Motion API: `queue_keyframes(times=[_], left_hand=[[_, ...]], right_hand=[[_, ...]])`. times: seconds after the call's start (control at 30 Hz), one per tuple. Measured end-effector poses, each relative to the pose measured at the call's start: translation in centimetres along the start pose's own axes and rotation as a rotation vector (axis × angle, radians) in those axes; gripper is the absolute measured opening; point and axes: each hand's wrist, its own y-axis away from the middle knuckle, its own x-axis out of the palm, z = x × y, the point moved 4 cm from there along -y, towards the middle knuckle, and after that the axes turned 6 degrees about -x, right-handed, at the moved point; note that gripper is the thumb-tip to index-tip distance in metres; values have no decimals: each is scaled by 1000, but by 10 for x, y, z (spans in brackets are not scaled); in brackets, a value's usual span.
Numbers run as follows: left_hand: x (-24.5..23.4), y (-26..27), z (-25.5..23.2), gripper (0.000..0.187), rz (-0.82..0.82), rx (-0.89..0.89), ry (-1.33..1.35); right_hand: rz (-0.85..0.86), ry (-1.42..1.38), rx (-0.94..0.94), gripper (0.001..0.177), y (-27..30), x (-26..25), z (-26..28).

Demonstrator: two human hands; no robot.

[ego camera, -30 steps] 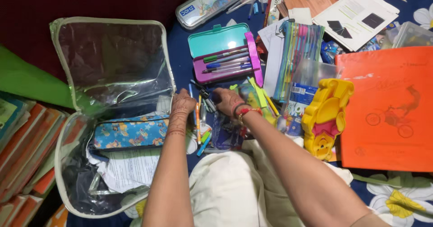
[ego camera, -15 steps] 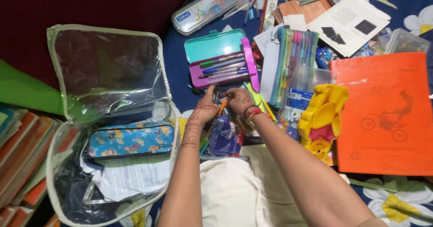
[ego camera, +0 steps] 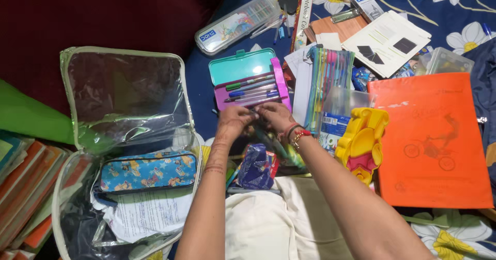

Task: The person organizes stationery items on a bed. They place a clear plastic folder into a transparent bag, then add a yellow cloth and a white cloth. They put a blue pencil case into the bag, open a purple pencil case, and place several pens and markers into it before closing it.

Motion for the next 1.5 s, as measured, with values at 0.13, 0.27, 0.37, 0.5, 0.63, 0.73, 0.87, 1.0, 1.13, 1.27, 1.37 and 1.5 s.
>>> queue_keyframes(times=[0.13, 0.27, 0.37, 0.5, 0.63, 0.73, 0.87, 1.0, 1.13, 1.27, 1.37, 1.5], left_hand=[[-19, 9, -23, 25, -290, 90, -127], [-26, 4, -22, 25, -526, 390, -205], [-17, -1, -5, 21, -649, 635, -224], [-11, -17, 13, 16, -601, 732, -362], [-13, -24, 17, 19, -546, 647, -436], [-16, -22, 12, 19, -568, 562, -469], [-16, -28, 9, 18, -571, 543, -462], [-11, -33, 12, 16, -589, 651, -484], [-11, -35, 14, 21, -537, 636, -463], [-13, -26, 9, 26, -520, 663, -469], [-15, -26, 6, 22, -558, 654, -472], [-16, -30, 4, 22, -537, 700, -526]], right_hand=[[-106, 55, 35, 26, 11, -3, 24], [-83, 242, -328, 24, 3, -10, 54], [-105, 383, -467, 27, -8, -11, 57], [-107, 595, -531, 24, -17, -11, 46], [-102, 692, -557, 23, -21, -11, 44], [-91, 682, -548, 22, -23, -10, 48], [-213, 806, -580, 13, -27, -7, 51], [-255, 763, -593, 17, -27, -8, 47], [-238, 776, -734, 38, -20, -11, 47], [-224, 772, -627, 26, -29, -15, 42], [-221, 867, -619, 15, -40, -18, 36], [-237, 888, -648, 12, -48, -14, 28]])
